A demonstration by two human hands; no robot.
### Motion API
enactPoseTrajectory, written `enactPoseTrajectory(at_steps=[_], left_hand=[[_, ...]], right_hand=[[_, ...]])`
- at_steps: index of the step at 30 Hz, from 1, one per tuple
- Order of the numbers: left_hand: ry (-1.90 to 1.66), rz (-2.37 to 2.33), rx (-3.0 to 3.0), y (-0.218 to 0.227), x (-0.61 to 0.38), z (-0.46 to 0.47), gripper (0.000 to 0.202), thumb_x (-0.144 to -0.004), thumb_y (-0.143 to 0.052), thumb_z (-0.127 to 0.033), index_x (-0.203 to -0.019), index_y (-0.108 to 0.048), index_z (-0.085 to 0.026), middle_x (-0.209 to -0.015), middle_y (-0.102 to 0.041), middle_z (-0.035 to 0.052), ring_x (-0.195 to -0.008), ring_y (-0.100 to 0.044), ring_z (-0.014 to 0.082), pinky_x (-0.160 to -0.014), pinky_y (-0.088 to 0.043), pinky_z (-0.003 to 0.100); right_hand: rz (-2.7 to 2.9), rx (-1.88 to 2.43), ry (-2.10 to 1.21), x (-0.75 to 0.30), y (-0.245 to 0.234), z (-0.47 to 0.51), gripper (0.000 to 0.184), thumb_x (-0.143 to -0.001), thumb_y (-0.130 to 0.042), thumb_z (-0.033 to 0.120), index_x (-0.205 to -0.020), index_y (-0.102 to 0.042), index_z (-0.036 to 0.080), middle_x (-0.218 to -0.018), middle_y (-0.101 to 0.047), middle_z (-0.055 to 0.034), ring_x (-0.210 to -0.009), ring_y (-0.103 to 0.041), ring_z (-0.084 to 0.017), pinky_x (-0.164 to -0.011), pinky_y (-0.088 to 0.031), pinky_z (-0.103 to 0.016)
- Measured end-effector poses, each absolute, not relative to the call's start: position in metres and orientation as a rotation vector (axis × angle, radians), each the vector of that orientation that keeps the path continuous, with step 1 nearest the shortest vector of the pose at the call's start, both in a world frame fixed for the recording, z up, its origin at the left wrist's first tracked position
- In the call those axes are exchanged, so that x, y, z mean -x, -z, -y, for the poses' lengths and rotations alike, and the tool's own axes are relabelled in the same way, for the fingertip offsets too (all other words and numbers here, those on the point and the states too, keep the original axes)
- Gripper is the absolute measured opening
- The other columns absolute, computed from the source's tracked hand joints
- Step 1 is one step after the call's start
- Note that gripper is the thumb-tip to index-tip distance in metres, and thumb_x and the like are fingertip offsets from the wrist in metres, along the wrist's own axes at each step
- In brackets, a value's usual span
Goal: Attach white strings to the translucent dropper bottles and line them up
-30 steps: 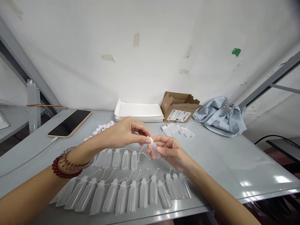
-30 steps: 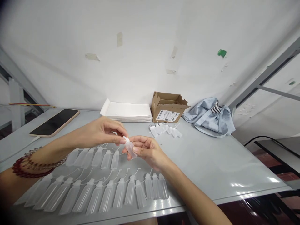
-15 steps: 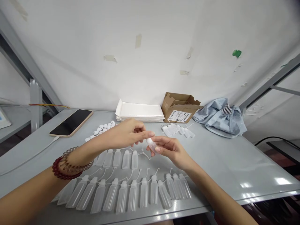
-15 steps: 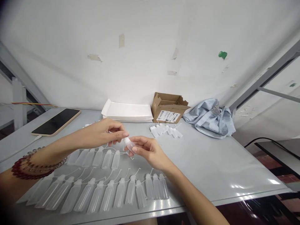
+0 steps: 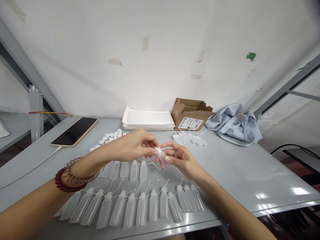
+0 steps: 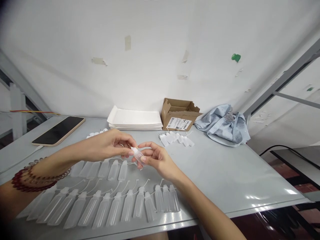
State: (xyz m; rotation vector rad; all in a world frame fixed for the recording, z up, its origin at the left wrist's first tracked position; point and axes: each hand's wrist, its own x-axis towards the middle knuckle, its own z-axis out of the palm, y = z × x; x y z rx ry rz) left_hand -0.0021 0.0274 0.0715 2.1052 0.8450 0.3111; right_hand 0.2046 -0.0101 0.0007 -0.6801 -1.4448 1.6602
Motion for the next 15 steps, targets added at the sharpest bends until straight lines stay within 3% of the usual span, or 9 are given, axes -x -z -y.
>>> enactPoseTrajectory(at_steps=[2, 8, 12, 15], left_hand=[[-0.331, -0.881, -2.057, -0.07, 0.001, -0.028, 0.025, -0.082, -0.055, -0.04, -0.082, -0.068, -0.019, -0.07, -0.067, 0.0006, -0.063, -0.063, 0.0134, -0.052, -0.043, 0.019], [-0.311, -1.038, -1.948, -0.061, -0.006, -0.025, 0.048, -0.085, -0.045, -0.053, -0.055, -0.052, -0.016, -0.042, -0.052, -0.0022, -0.039, -0.051, 0.0106, -0.039, -0.035, 0.019], [-0.257, -0.99, -1.983, -0.063, -0.006, -0.023, 0.042, -0.086, -0.046, -0.049, -0.061, -0.056, -0.016, -0.05, -0.059, -0.0007, -0.044, -0.055, 0.0115, -0.041, -0.036, 0.019], [-0.301, -0.874, -2.06, -0.067, -0.005, -0.022, 0.028, -0.085, -0.052, -0.042, -0.076, -0.061, -0.017, -0.062, -0.064, -0.0003, -0.055, -0.059, 0.0123, -0.046, -0.039, 0.019]], right_hand=[[1.448, 0.689, -1.63, -0.204, -0.003, 0.011, 0.029, -0.083, -0.064, 0.027, -0.107, -0.049, 0.019, -0.081, -0.067, -0.0033, -0.07, -0.06, -0.013, -0.071, -0.045, -0.032], [1.513, 0.768, -1.537, -0.203, -0.007, 0.015, 0.026, -0.085, -0.061, 0.026, -0.104, -0.043, 0.021, -0.084, -0.066, -0.0024, -0.071, -0.058, -0.012, -0.075, -0.043, -0.032], [1.481, 0.725, -1.592, -0.205, -0.005, 0.011, 0.026, -0.085, -0.062, 0.027, -0.101, -0.044, 0.02, -0.083, -0.067, -0.0038, -0.067, -0.057, -0.011, -0.071, -0.043, -0.03], [1.437, 0.624, -1.668, -0.207, -0.003, 0.008, 0.024, -0.084, -0.063, 0.028, -0.096, -0.043, 0.02, -0.078, -0.067, -0.0031, -0.062, -0.055, -0.011, -0.066, -0.042, -0.029]])
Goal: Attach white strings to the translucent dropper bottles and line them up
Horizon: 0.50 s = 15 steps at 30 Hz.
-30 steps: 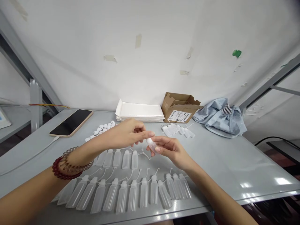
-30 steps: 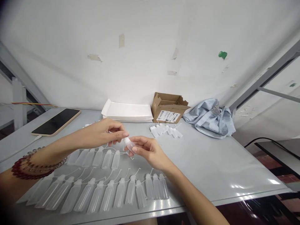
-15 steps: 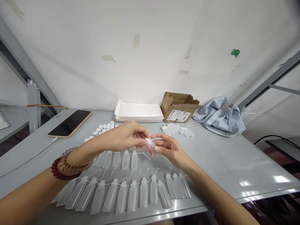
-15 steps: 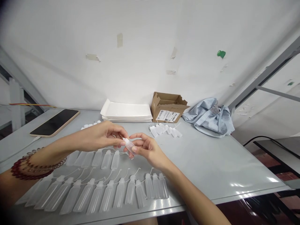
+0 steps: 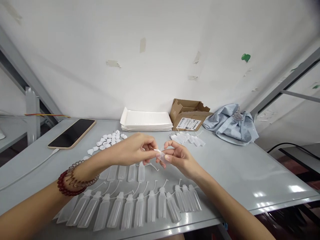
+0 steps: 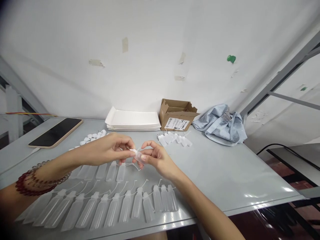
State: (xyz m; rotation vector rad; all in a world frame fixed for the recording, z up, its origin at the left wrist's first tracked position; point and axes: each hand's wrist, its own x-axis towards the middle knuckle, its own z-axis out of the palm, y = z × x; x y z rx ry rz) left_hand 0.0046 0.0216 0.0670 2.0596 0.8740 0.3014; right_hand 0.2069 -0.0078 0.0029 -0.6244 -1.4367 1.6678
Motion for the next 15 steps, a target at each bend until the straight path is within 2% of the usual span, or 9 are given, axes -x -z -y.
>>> enactPoseTrajectory(at_steps=[3, 7, 11, 15], left_hand=[[-0.344, -0.786, -2.156, -0.0703, -0.0023, -0.0221, 0.024, -0.085, -0.053, -0.04, -0.084, -0.062, -0.018, -0.066, -0.064, -0.0011, -0.06, -0.059, 0.012, -0.05, -0.04, 0.019], [-0.323, -0.824, -2.169, -0.0694, -0.0022, -0.0231, 0.028, -0.084, -0.053, -0.045, -0.083, -0.062, -0.018, -0.074, -0.066, 0.0001, -0.063, -0.06, 0.0134, -0.051, -0.041, 0.02], [-0.335, -0.937, -2.076, -0.0636, -0.0078, -0.0215, 0.041, -0.088, -0.043, -0.047, -0.061, -0.052, -0.017, -0.053, -0.054, -0.0026, -0.047, -0.053, 0.0113, -0.044, -0.036, 0.021], [-0.315, -0.918, -2.134, -0.0615, -0.0107, -0.02, 0.044, -0.091, -0.036, -0.045, -0.059, -0.049, -0.017, -0.052, -0.053, -0.0021, -0.045, -0.048, 0.0103, -0.045, -0.035, 0.022]], right_hand=[[1.417, 0.581, -1.673, -0.2074, -0.0029, 0.0077, 0.025, -0.084, -0.063, 0.028, -0.091, -0.041, 0.021, -0.076, -0.067, -0.0018, -0.062, -0.055, -0.011, -0.064, -0.041, -0.028], [1.45, 0.661, -1.57, -0.2043, -0.0065, 0.0119, 0.028, -0.083, -0.064, 0.03, -0.079, -0.038, 0.021, -0.074, -0.063, -0.0001, -0.065, -0.057, -0.012, -0.065, -0.042, -0.029], [1.466, 0.731, -1.469, -0.2025, -0.0087, 0.0143, 0.029, -0.082, -0.065, 0.031, -0.074, -0.04, 0.021, -0.073, -0.059, 0.0003, -0.068, -0.059, -0.014, -0.066, -0.043, -0.03], [1.466, 0.745, -1.473, -0.2038, -0.0074, 0.0122, 0.031, -0.081, -0.066, 0.033, -0.073, -0.039, 0.021, -0.074, -0.061, -0.0004, -0.065, -0.057, -0.013, -0.066, -0.042, -0.031]])
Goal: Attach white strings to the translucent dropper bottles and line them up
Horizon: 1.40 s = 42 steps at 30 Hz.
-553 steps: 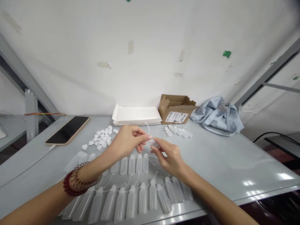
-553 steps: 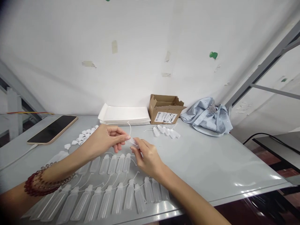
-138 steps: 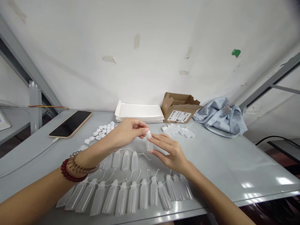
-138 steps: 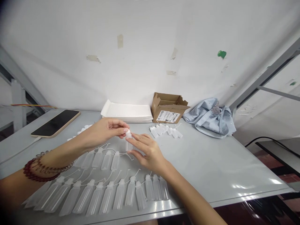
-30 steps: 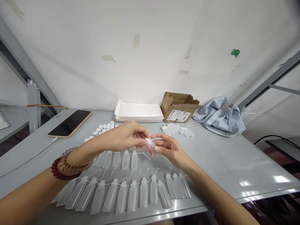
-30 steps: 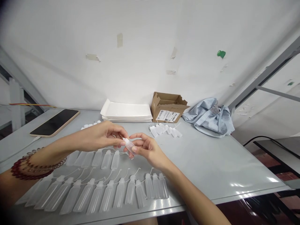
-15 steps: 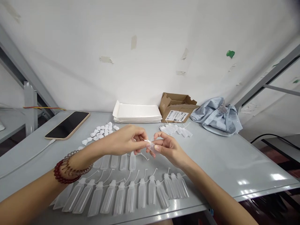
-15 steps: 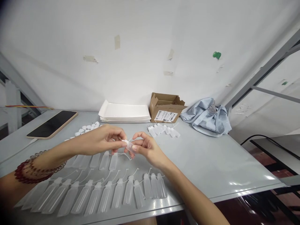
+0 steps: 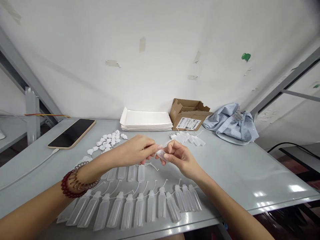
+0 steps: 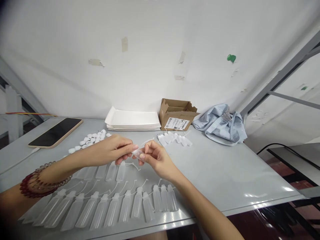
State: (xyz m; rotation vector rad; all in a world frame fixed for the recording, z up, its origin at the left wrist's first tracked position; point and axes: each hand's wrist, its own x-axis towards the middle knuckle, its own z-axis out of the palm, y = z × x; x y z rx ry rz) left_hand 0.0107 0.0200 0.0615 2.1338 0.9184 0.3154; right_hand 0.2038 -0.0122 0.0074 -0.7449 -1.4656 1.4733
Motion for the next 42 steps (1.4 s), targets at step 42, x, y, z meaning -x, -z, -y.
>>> enactPoseTrajectory(at_steps=[42], left_hand=[[-0.317, -0.905, -2.303, -0.056, -0.013, -0.021, 0.047, -0.093, -0.031, -0.044, -0.059, -0.048, -0.017, -0.054, -0.054, -0.0008, -0.047, -0.047, 0.011, -0.05, -0.034, 0.023]], right_hand=[[1.959, 0.886, -0.666, -0.204, 0.006, 0.015, 0.016, -0.091, -0.04, 0.019, -0.076, -0.04, 0.024, -0.086, -0.06, -0.0068, -0.088, -0.06, -0.02, -0.072, -0.046, -0.033]])
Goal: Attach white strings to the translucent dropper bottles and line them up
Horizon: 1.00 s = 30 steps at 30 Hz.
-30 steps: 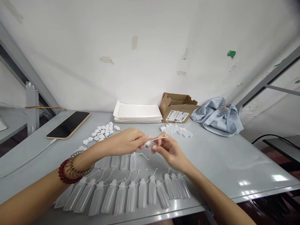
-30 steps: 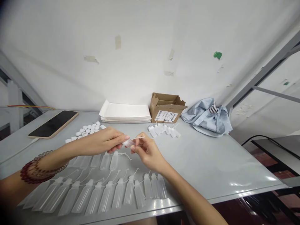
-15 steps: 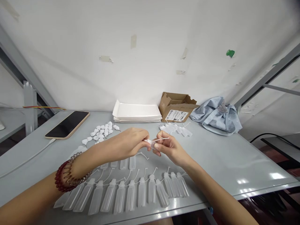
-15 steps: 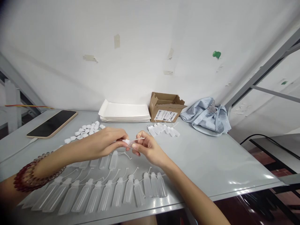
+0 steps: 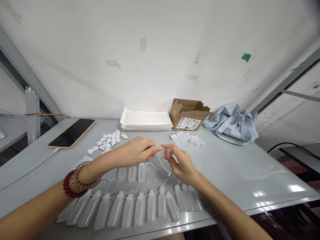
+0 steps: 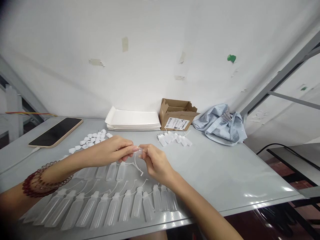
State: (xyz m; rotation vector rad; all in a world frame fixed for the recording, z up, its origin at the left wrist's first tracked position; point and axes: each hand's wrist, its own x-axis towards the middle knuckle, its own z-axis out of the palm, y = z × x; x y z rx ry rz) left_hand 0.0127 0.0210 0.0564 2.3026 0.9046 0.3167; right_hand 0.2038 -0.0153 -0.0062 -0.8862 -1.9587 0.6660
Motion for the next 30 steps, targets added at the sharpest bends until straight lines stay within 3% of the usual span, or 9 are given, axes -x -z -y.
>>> enactPoseTrajectory(at_steps=[3, 8, 13, 18, 22, 25, 28, 30], left_hand=[[-0.335, -0.91, -2.357, -0.057, -0.014, -0.019, 0.044, -0.093, -0.033, -0.038, -0.059, -0.049, -0.016, -0.056, -0.056, 0.0002, -0.049, -0.048, 0.0108, -0.052, -0.033, 0.024], [-0.332, -0.932, -2.503, -0.052, -0.015, -0.017, 0.042, -0.094, -0.033, -0.036, -0.06, -0.046, -0.017, -0.052, -0.048, -0.0012, -0.047, -0.04, 0.0106, -0.05, -0.026, 0.026], [-0.367, -0.956, -2.531, -0.052, -0.015, -0.017, 0.038, -0.092, -0.035, -0.037, -0.061, -0.044, -0.017, -0.055, -0.046, -0.0015, -0.05, -0.039, 0.0113, -0.05, -0.025, 0.026], [-0.414, -1.137, -2.309, -0.051, -0.016, -0.021, 0.04, -0.088, -0.039, -0.041, -0.055, -0.036, -0.019, -0.049, -0.034, -0.0044, -0.045, -0.031, 0.0098, -0.045, -0.021, 0.025], [-0.389, -1.191, -2.195, -0.05, -0.013, -0.024, 0.043, -0.089, -0.032, -0.047, -0.06, -0.045, -0.018, -0.056, -0.049, -0.001, -0.05, -0.043, 0.0128, -0.047, -0.029, 0.025], [-0.399, -1.352, -2.272, -0.058, -0.001, -0.03, 0.045, -0.087, -0.033, -0.056, -0.071, -0.053, -0.018, -0.066, -0.058, 0.0012, -0.058, -0.051, 0.0164, -0.052, -0.033, 0.026], [-0.32, -1.557, -2.35, -0.07, 0.022, -0.042, 0.04, -0.085, -0.037, -0.053, -0.091, -0.058, -0.02, -0.075, -0.063, 0.0033, -0.064, -0.056, 0.0203, -0.054, -0.033, 0.027], [-0.245, -1.683, -2.387, -0.076, 0.039, -0.053, 0.036, -0.083, -0.039, -0.048, -0.084, -0.061, -0.02, -0.071, -0.063, 0.005, -0.061, -0.056, 0.0219, -0.052, -0.031, 0.028]], right_hand=[[1.938, 0.885, -0.763, -0.206, 0.003, 0.014, 0.017, -0.091, -0.039, 0.018, -0.075, -0.036, 0.024, -0.085, -0.059, -0.0051, -0.078, -0.058, -0.017, -0.065, -0.043, -0.029], [1.878, 0.892, -0.989, -0.207, -0.003, 0.014, 0.023, -0.089, -0.045, 0.023, -0.07, -0.032, 0.023, -0.067, -0.047, 0.0014, -0.061, -0.043, -0.012, -0.055, -0.033, -0.025], [1.775, 0.956, -1.263, -0.21, -0.01, 0.011, 0.026, -0.086, -0.055, 0.037, -0.075, -0.037, 0.022, -0.064, -0.048, 0.0031, -0.06, -0.047, -0.012, -0.056, -0.038, -0.026], [1.986, 1.021, -0.681, -0.213, -0.005, 0.006, 0.015, -0.084, -0.059, 0.031, -0.094, -0.052, 0.022, -0.086, -0.059, -0.0049, -0.074, -0.055, -0.017, -0.066, -0.045, -0.031], [2.035, 1.072, -0.583, -0.216, 0.001, 0.001, 0.015, -0.087, -0.053, 0.029, -0.098, -0.056, 0.019, -0.084, -0.064, -0.0059, -0.066, -0.06, -0.015, -0.062, -0.048, -0.029], [2.031, 1.419, -0.573, -0.222, 0.003, -0.009, 0.015, -0.089, -0.05, 0.026, -0.097, -0.055, 0.016, -0.073, -0.065, -0.003, -0.063, -0.063, -0.014, -0.06, -0.048, -0.024], [2.076, 1.839, -0.34, -0.233, 0.004, -0.022, 0.01, -0.086, -0.05, 0.019, -0.089, -0.058, 0.014, -0.075, -0.068, -0.0055, -0.069, -0.064, -0.016, -0.062, -0.044, -0.023], [2.065, 1.969, -0.236, -0.239, 0.005, -0.029, 0.012, -0.085, -0.05, 0.018, -0.081, -0.059, 0.013, -0.076, -0.068, -0.009, -0.073, -0.063, -0.019, -0.062, -0.041, -0.025]])
